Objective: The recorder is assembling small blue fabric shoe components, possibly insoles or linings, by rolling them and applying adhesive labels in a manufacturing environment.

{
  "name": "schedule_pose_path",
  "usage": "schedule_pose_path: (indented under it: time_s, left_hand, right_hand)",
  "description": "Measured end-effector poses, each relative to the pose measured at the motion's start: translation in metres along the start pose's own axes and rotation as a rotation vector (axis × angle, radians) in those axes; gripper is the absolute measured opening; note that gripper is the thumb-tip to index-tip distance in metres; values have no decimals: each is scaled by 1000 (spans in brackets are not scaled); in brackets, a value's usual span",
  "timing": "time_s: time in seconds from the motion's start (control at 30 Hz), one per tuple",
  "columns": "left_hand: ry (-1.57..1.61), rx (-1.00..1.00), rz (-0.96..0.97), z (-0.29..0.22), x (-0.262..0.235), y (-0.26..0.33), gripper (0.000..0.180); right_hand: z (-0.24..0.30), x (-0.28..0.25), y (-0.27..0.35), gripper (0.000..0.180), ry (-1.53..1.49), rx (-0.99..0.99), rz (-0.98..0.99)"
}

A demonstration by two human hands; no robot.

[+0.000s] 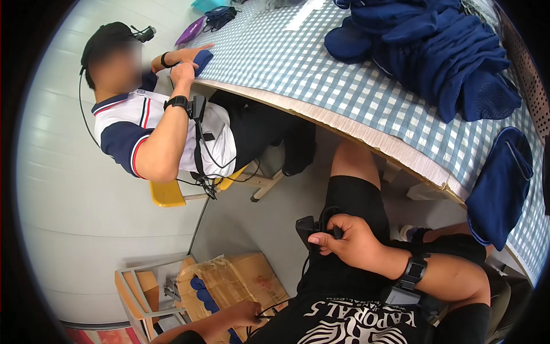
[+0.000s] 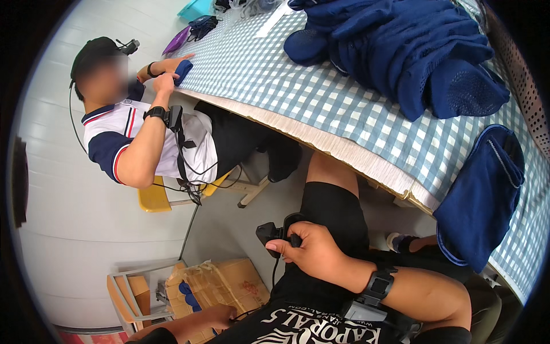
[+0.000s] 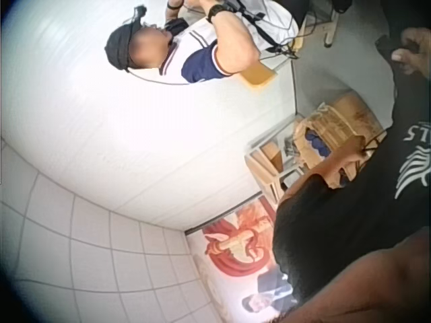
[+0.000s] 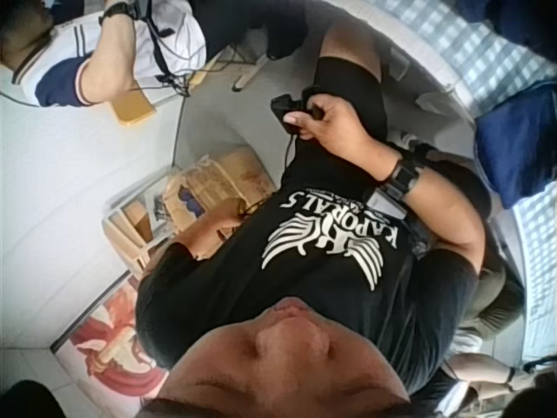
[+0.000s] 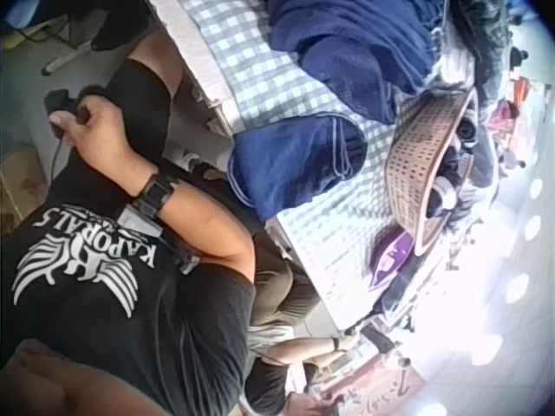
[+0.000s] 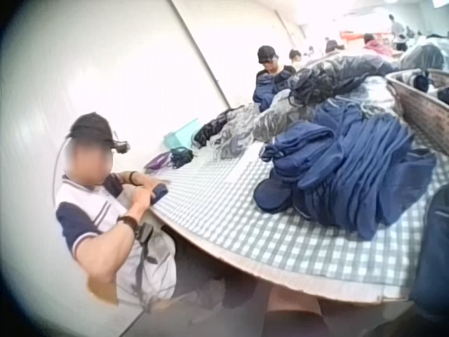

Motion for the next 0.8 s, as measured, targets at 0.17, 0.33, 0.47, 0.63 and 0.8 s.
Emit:
schedule_pose_path:
  time_s: [0.17, 0.33, 0.47, 0.63, 0.8]
  left_hand:
    - [158, 120, -446, -22, -16, 7, 48]
    - [254, 66, -155, -17, -13, 0, 38]
    - [903, 53, 259, 3, 4, -6, 26]
    - [1183, 104, 313, 4, 6, -9, 44]
    - [1256, 184, 342, 11, 12, -19, 52]
  right_hand:
    - [0, -1, 0, 43, 55, -27, -1]
    - [8, -2, 0, 43, 78, -69, -12]
    - [7, -1, 0, 43, 70, -63, -9]
    - [9, -3, 0, 43, 71, -68, -24]
    - [10, -5, -1, 43, 69, -62, -26]
Point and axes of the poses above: each hand's wrist, its own y-axis away from the middle knuckle, its own x-axis out of the palm, z = x × y, the point moved 6 cm from there along -y, towards the middle knuckle, and after that the axes turned 2 degrees about -y, right-handed, at the moved point
